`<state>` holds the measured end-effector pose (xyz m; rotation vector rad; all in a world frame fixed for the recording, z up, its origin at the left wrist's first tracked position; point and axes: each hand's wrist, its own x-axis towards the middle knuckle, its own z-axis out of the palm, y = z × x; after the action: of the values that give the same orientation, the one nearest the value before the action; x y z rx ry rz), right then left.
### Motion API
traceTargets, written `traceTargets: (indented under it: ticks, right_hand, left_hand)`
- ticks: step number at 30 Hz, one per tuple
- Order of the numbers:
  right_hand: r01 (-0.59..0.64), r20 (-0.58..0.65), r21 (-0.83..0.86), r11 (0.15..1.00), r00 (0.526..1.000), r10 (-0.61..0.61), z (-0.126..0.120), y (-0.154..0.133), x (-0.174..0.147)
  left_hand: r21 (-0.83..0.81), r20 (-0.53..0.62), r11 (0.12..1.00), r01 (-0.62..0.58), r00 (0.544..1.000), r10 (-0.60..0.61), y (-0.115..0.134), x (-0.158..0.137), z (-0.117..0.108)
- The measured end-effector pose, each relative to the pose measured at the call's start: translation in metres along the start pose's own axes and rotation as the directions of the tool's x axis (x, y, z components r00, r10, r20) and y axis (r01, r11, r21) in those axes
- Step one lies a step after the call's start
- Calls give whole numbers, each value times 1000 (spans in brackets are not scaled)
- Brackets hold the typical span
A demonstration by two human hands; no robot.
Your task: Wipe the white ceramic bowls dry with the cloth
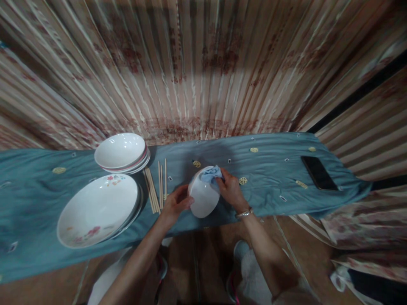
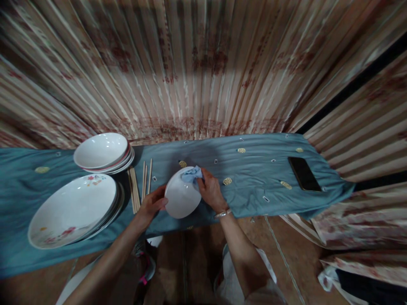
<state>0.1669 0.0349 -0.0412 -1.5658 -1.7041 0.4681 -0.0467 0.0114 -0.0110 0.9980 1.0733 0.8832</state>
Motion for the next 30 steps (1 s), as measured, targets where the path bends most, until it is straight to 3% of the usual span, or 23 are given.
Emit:
traceTargets:
  ticks: [7, 19, 24, 30]
  right_hand:
    - [16, 1, -30, 999, 1000, -16, 3, 2, 0]
    - [-122, 15, 64, 990, 992, 121, 11, 1, -2]
    - [-205, 74, 142, 968, 978, 196, 19, -3, -7]
    - [-293, 101, 244, 925, 956, 276, 26, -5, -11]
  left_hand:
    - [40, -64, 999, -24, 998, 27, -1, 0, 2]
    - [-70, -152, 992, -103, 984, 91, -6, 3, 1]
    - [-124, -228, 986, -112, 970, 82, -5, 4, 0]
    - [-155, -228, 977, -145, 968, 107, -6, 5, -1]
